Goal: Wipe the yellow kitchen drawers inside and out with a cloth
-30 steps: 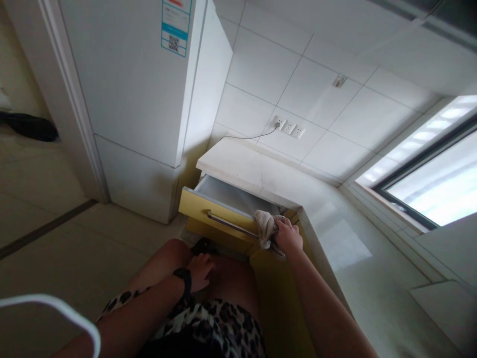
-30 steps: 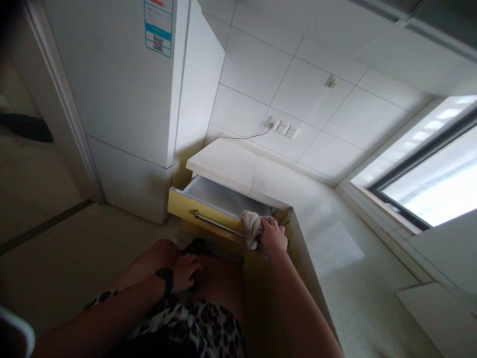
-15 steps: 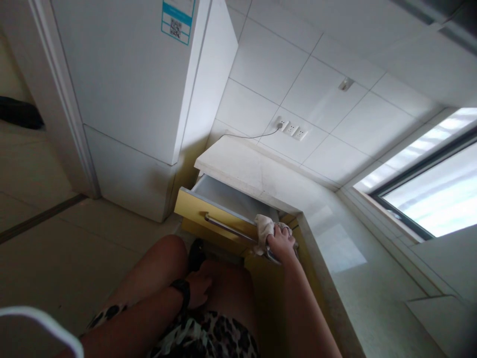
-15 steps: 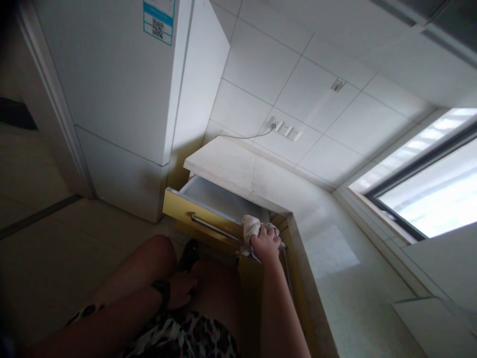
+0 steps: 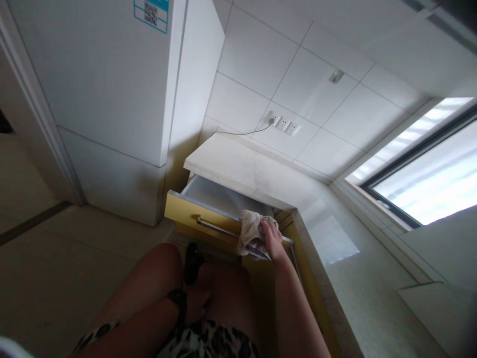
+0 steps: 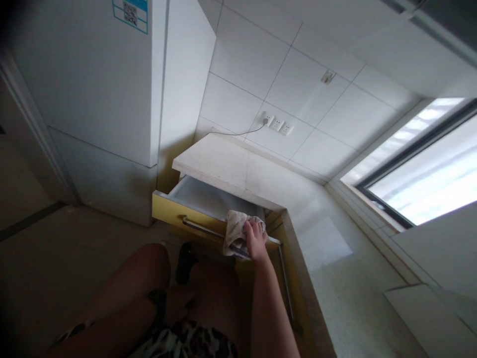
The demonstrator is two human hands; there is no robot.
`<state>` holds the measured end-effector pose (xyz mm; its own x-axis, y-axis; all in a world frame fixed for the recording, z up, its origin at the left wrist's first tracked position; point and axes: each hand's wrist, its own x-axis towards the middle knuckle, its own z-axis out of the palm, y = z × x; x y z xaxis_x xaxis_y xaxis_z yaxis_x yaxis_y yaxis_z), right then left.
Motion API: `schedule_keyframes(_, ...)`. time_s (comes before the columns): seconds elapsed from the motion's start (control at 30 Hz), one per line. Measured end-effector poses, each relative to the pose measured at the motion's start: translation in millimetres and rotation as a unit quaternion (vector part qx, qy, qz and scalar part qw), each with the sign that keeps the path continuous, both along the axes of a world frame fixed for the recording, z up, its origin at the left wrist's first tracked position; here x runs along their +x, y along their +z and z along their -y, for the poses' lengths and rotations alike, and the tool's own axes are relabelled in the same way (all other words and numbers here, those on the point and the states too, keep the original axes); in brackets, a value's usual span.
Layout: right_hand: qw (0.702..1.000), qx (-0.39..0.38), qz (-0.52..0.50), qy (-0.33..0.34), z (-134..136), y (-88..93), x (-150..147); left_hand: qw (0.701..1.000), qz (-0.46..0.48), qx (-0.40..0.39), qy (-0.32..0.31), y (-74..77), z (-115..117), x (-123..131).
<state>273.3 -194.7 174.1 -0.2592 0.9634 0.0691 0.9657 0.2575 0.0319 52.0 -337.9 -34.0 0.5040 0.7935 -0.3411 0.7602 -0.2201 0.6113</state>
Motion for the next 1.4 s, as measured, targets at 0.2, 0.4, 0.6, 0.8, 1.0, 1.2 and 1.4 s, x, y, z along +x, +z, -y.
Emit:
schedule_keyframes(0.2,0.978,0.074,-0.045,-0.189,7.9,-16.7,-53.3,1.000,0.013,0.002,-0.010,-2.0,-2.4,4.0)
schedule_keyframes(0.4,0.977,0.122,-0.066,-0.161,16.3,-23.1,-43.3,0.999,0.013,-0.016,-0.028,24.8,0.1,-4.2)
schedule_keyframes(0.6,0.966,0.118,-0.076,-0.217,18.5,-11.0,8.1,1.000,-0.017,-0.017,-0.001,33.1,-0.5,-6.5)
schedule_keyframes(0.8,0.947,0.118,-0.046,-0.294,19.8,-11.0,33.6,0.999,0.028,-0.040,-0.017,1.8,-4.8,-7.4)
schedule_keyframes(1.0,0.974,0.091,-0.062,-0.199,28.1,-9.8,-41.7,0.998,0.026,-0.063,-0.018,-25.5,-11.2,-5.1)
schedule_keyframes(1.2,0.993,0.053,-0.084,-0.060,29.4,-4.7,-119.4,0.991,0.030,-0.128,-0.021,-29.4,-21.0,-15.2)
schedule_keyframes(1.4,0.992,0.022,-0.107,-0.058,18.5,3.7,-78.7,0.989,0.009,-0.147,0.010,-20.4,-26.7,-23.8)
